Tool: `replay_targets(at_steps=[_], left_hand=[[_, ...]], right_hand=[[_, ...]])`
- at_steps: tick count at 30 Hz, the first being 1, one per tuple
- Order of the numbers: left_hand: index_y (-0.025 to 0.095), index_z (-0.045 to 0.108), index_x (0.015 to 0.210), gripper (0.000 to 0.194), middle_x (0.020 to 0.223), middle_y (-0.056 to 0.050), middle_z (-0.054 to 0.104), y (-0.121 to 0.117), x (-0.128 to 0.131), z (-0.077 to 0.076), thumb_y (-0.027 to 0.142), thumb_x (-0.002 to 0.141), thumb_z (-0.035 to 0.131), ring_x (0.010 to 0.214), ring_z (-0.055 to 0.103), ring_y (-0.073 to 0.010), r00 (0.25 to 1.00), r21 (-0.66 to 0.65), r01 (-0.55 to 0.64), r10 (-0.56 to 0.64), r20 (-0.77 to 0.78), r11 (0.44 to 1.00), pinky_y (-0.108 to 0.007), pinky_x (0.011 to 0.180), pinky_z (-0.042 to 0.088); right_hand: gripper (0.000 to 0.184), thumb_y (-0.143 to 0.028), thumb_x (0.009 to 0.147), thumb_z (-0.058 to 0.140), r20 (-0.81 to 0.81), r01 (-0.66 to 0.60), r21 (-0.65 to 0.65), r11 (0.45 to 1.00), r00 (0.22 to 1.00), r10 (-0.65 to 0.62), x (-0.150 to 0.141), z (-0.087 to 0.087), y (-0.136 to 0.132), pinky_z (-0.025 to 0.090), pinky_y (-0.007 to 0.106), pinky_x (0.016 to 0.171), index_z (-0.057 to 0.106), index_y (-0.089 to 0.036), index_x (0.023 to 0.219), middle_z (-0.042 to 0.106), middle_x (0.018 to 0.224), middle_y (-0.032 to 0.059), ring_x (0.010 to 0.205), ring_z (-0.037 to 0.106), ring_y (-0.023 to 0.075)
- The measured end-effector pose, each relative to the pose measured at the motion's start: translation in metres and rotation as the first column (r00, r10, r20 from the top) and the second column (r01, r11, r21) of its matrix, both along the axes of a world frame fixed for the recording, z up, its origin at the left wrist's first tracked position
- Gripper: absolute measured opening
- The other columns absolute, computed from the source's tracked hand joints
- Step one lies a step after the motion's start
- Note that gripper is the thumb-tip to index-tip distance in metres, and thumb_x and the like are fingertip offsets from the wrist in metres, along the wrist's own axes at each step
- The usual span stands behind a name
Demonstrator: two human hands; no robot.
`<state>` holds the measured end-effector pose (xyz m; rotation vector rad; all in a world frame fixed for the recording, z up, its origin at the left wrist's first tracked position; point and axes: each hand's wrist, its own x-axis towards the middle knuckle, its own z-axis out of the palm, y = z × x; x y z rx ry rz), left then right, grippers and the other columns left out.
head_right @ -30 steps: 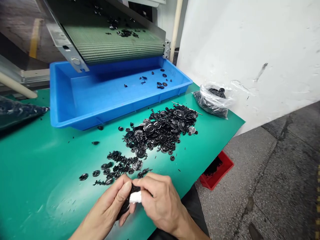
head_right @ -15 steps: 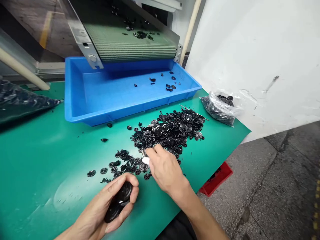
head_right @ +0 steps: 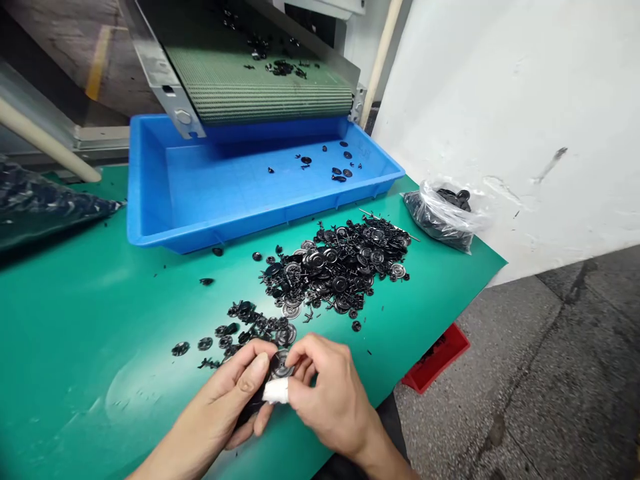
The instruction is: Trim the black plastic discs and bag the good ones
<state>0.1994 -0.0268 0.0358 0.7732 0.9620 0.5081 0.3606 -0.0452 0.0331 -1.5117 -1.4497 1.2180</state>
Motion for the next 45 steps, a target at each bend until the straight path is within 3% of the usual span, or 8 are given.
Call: replay_targets(at_steps=[8,15,20,23,32,38,42,45], left_hand=[[0.021,0.050,0.073,0.040,0.053,0.004,0.058,-0.012,0.000,-0.005,0.054,0.094,0.045,0.036,0.035,-0.0053,1.000,0.064,0.014,-0.013,-0.010,0.998,-0.017,0.036,0.020],[0.020,0.051,0.076,0.038,0.041,0.004,0.057,-0.020,-0.001,-0.010,0.054,0.093,0.046,0.030,0.025,-0.0039,0.998,-0.008,-0.059,0.059,0.010,0.998,-0.016,0.034,0.015],[0.022,0.056,0.113,0.036,0.068,0.001,0.068,-0.005,-0.010,-0.001,0.044,0.086,0.063,0.037,0.048,-0.0074,0.939,-0.063,-0.332,0.336,0.075,0.941,-0.014,0.031,0.027],[0.021,0.062,0.106,0.024,0.070,0.000,0.066,0.003,-0.011,0.004,0.036,0.088,0.062,0.038,0.046,-0.0053,0.896,-0.136,-0.416,0.431,0.105,0.899,-0.012,0.030,0.030],[0.017,0.062,0.069,0.024,0.076,0.000,0.062,0.015,-0.016,0.004,0.034,0.082,0.072,0.050,0.048,-0.0069,0.844,-0.199,-0.450,0.488,0.224,0.870,-0.010,0.031,0.041],[0.019,0.070,0.094,0.024,0.076,0.001,0.063,0.019,-0.016,0.008,0.025,0.073,0.082,0.051,0.049,-0.0066,0.851,-0.170,-0.452,0.480,0.213,0.876,-0.009,0.031,0.041],[0.016,0.072,0.089,0.022,0.071,0.001,0.062,0.020,-0.016,0.010,0.024,0.072,0.082,0.049,0.046,-0.0054,0.866,-0.167,-0.418,0.447,0.225,0.893,-0.009,0.031,0.040],[0.015,0.072,0.091,0.021,0.070,0.001,0.062,0.022,-0.018,0.010,0.023,0.073,0.082,0.047,0.043,-0.0037,0.860,-0.148,-0.443,0.466,0.207,0.884,-0.008,0.032,0.038]], right_hand=[[0.034,-0.009,0.086,0.036,0.301,-0.221,0.271,0.937,0.944,0.136,-0.012,0.003,-0.019,0.049,0.033,0.074,0.052,-0.017,0.115,0.063,0.091,0.0075,0.082,0.060,0.0205],[0.020,-0.016,0.092,0.041,0.223,-0.150,0.203,0.968,0.969,0.104,-0.011,-0.006,-0.012,0.044,0.025,0.062,0.055,-0.020,0.105,0.062,0.082,0.0012,0.070,0.058,0.0149],[0.030,-0.011,0.091,0.039,0.507,-0.145,0.216,0.966,0.862,0.017,0.001,-0.001,0.012,0.044,0.030,0.068,0.061,-0.020,0.109,0.062,0.093,0.0053,0.078,0.059,0.0178],[0.015,-0.018,0.089,0.051,0.614,-0.131,0.117,0.984,0.789,0.032,-0.006,0.001,0.022,0.042,0.029,0.062,0.064,-0.021,0.095,0.061,0.091,0.0027,0.070,0.057,0.0164],[0.021,-0.012,0.093,0.042,0.557,-0.242,0.128,0.962,0.820,0.133,-0.010,0.006,0.012,0.046,0.030,0.074,0.061,-0.020,0.092,0.059,0.100,0.0042,0.088,0.059,0.0182],[0.034,-0.009,0.092,0.042,0.663,-0.214,0.103,0.971,0.743,0.093,-0.010,0.010,0.016,0.045,0.031,0.066,0.057,-0.022,0.119,0.060,0.097,0.0056,0.084,0.061,0.0212],[0.024,-0.013,0.090,0.047,0.731,-0.362,-0.001,0.932,0.636,0.247,-0.018,0.016,0.030,0.040,0.029,0.057,0.059,-0.019,0.110,0.057,0.095,0.0064,0.076,0.058,0.0202],[0.017,-0.010,0.086,0.048,0.706,-0.405,-0.020,0.914,0.641,0.300,-0.017,0.019,0.035,0.036,0.027,0.055,0.060,-0.020,0.094,0.055,0.092,0.0035,0.070,0.053,0.0162]])
